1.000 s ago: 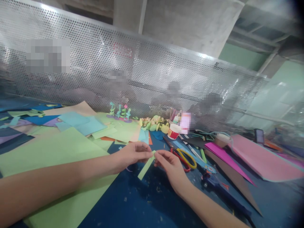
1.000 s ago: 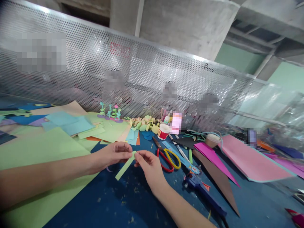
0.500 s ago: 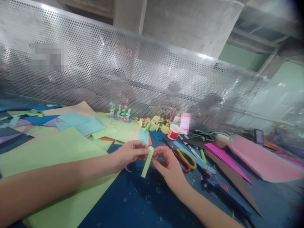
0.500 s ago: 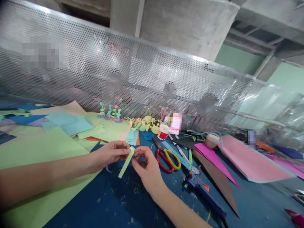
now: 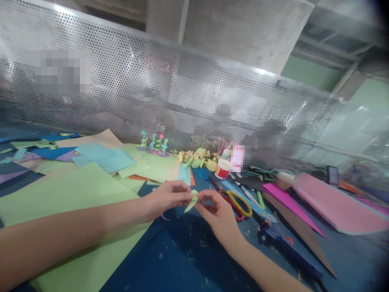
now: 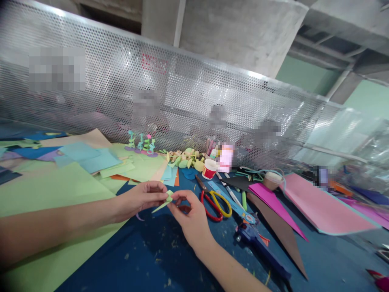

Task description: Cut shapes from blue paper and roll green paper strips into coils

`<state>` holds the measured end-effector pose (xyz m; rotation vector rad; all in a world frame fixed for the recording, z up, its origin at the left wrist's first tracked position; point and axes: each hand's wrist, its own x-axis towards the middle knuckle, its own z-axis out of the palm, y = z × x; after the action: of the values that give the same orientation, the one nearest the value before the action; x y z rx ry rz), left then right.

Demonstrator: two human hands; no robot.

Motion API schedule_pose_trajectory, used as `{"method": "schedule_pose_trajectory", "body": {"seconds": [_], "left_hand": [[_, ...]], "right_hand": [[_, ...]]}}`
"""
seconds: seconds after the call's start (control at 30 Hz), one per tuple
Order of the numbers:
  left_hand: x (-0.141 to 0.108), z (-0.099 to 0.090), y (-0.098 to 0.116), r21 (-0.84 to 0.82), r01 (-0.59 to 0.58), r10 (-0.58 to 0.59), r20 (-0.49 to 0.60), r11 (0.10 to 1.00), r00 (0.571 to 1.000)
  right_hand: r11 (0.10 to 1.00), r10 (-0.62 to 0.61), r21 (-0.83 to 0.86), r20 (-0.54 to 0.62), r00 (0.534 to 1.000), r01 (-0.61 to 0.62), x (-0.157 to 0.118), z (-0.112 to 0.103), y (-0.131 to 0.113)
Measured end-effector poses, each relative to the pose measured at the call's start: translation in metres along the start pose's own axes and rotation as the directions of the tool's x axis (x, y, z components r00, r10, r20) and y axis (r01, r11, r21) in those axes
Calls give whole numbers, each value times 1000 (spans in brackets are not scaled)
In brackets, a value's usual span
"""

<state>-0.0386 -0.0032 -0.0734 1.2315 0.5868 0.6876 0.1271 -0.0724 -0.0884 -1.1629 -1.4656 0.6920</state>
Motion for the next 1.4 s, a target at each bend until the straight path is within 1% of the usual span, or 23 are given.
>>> {"method": "schedule_pose_trajectory", "body": {"seconds": [0.13, 0.23, 0.33, 0.47, 0.6, 0.73, 0.83, 1.0, 1.07, 1.2, 1.4], "left_hand": [[1, 0, 1, 0, 6, -6, -12, 1000, 1000], [1, 0, 0, -19, 2, -2, -25, 1000, 1000], [1, 0, -1, -33, 0, 0, -9, 999, 1000], [1, 0, -1, -30, 11, -12, -10, 999, 1000], [2, -1, -1, -32, 18, -17, 1, 999, 1000], [2, -1, -2, -31, 11, -10, 19, 999, 1000], [2, 0, -1, -24, 14, -14, 3, 1000, 1000], [1, -2, -4, 1, -15, 15, 8, 1000, 1000], [1, -2, -5, 17, -19, 19, -9, 1000, 1000], [2, 0, -6, 52, -33, 35, -36, 998, 999], [3, -1, -7, 71, -54, 56, -29, 996, 998]], "right_hand": [[1000, 5, -10, 17, 1000, -5, -1, 0, 1], [1000, -18, -11, 9, 1000, 18, -1, 1, 0], [999, -33, -24, -7, 999, 33, -2, 2, -1], [995, -67, -68, 20, 998, 68, -1, 1, 0], [993, -96, -72, 33, 995, 98, -1, 0, 1], [996, -76, -54, 34, 997, 78, -1, -1, 1], [998, -51, -30, 28, 998, 52, 0, 0, 1], [992, 102, 76, 6, 995, -102, 1, 2, -1], [985, 133, 111, -1, 991, -132, 1, 3, -2], [979, 118, 170, -8, 993, -115, 2, 2, 1], [973, 99, 211, -3, 995, -96, 4, 2, 9]]}}
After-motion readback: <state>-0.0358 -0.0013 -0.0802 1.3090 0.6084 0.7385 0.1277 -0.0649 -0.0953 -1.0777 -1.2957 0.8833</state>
